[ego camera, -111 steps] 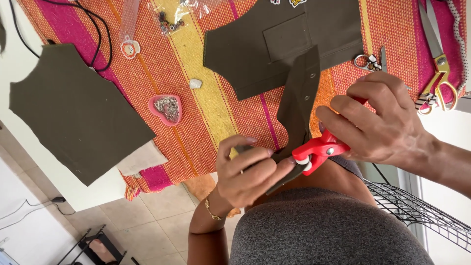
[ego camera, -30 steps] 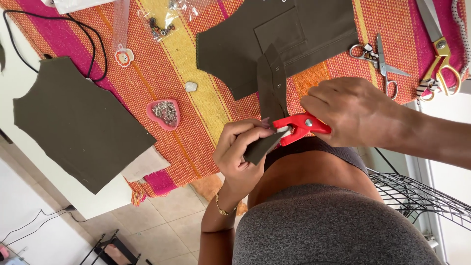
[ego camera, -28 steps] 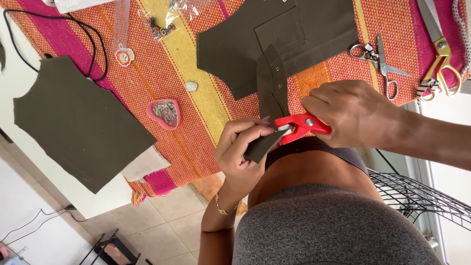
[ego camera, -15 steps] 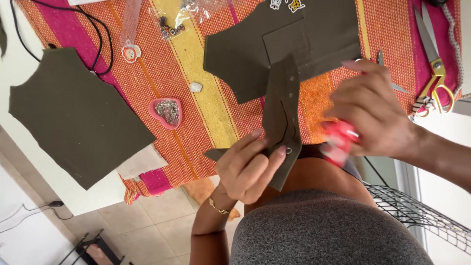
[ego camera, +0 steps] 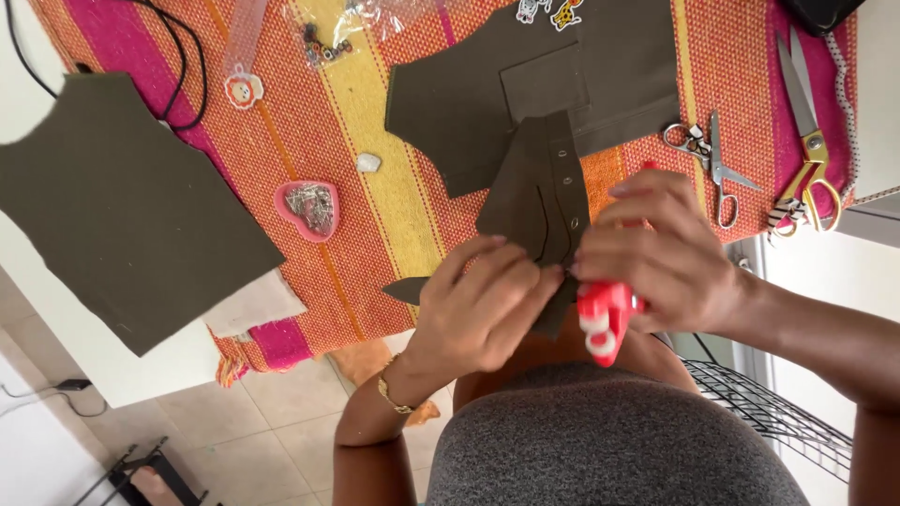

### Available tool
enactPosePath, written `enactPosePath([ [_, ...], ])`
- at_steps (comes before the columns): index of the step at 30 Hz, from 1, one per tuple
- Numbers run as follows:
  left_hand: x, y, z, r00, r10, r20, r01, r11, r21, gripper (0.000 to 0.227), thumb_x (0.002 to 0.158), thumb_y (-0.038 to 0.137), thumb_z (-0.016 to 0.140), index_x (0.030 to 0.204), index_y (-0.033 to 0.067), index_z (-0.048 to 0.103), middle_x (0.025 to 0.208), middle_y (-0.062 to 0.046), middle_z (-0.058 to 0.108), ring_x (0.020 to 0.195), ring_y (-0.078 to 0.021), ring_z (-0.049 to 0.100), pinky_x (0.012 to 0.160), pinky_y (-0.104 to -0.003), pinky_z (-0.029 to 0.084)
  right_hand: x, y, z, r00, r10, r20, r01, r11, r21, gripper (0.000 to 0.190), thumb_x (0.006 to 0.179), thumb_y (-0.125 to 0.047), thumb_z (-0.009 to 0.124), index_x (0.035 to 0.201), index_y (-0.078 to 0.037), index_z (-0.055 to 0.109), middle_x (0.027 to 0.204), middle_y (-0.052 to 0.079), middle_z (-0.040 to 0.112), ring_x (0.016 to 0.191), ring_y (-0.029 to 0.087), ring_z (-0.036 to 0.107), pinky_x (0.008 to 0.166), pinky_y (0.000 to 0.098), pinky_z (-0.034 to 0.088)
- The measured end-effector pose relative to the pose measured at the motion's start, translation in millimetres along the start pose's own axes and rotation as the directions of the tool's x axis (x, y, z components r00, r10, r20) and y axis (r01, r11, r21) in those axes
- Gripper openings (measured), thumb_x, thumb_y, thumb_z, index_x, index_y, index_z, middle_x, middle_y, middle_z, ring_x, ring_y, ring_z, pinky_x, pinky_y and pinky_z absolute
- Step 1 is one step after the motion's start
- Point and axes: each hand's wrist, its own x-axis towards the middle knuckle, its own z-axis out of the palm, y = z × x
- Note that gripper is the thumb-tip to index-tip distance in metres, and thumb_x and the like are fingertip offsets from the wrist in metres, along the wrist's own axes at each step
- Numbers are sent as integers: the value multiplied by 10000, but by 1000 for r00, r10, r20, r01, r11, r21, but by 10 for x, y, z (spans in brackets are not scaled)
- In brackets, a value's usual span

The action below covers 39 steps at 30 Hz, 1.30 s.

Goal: Attaching metal snap fasteners to olive green fabric pieces using a hand-held snap press tool.

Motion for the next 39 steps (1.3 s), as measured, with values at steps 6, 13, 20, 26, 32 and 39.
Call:
enactPosePath([
  [6, 91, -190, 4, 913, -273, 303, 328, 933, -146, 222, 993, 171, 888, 1049, 25, 731, 1030, -77, 633, 826, -180, 617, 736, -318, 550, 124, -13, -58, 805, 480, 348, -576, 772, 269, 209, 894, 9, 739, 1086, 74, 688, 985, 176, 708, 951, 334, 670, 913, 463, 538],
  [13, 259, -528, -332, 660, -371, 654, 654, 712, -256, 454, 965, 376, 794, 1302, 118, 635, 1261, -75, 704, 994, -230, 724, 872, -396, 623, 255, 17, -140, 481, 720, 500, -876, 386, 288, 142, 1041, -178, 710, 951, -80, 660, 859, -2, 621, 759, 117, 544, 726, 283, 423],
  [20, 412, -836, -921, 550, -494, 673, 655, 755, 20, 598, 869, 268, 893, 1400, 175, 634, 1170, -85, 822, 1044, -259, 767, 958, -505, 573, 197, -131, -70, 315, 748, 584, -657, -273, 703, 84, 1040, -34, 664, 975, 9, 695, 924, 83, 697, 907, 240, 743, 884, 402, 664],
  [26, 1021, -987, 319, 986, -163, -45, 158, 794, 587, 396, 897, 107, 694, 1200, 354, 627, 854, 85, 507, 739, -198, 509, 688, -418, 427, -167, -9, 362, 107, 915, 390, -241, -356, 903, 96, 1033, -148, 682, 1096, -106, 742, 1047, 32, 785, 1075, 225, 747, 1112, 506, 590],
  [32, -232, 110, 1507, 721, -508, 471, 678, 377, -631, 503, 1078, 383, 659, 706, 187, 383, 567, 43, 392, 525, -150, 450, 580, -323, 397, -1219, 501, 670, -232, 941, 248, -116, -279, 953, 133, 1016, -168, 746, 976, -55, 688, 773, 32, 630, 936, 313, 796, 1068, 688, 536],
  [39, -1033, 390, 2841, 238, -640, 730, 770, -333, -544, 821, 1106, 620, 542, 1697, 89, 336, 1728, -255, 306, 1636, -399, 265, 1367, -550, 181, -1495, 656, 485, -208, 969, 136, -332, -201, 922, 174, 1015, -152, 757, 1162, -80, 700, 954, -2, 736, 983, 228, 798, 1063, 497, 608],
])
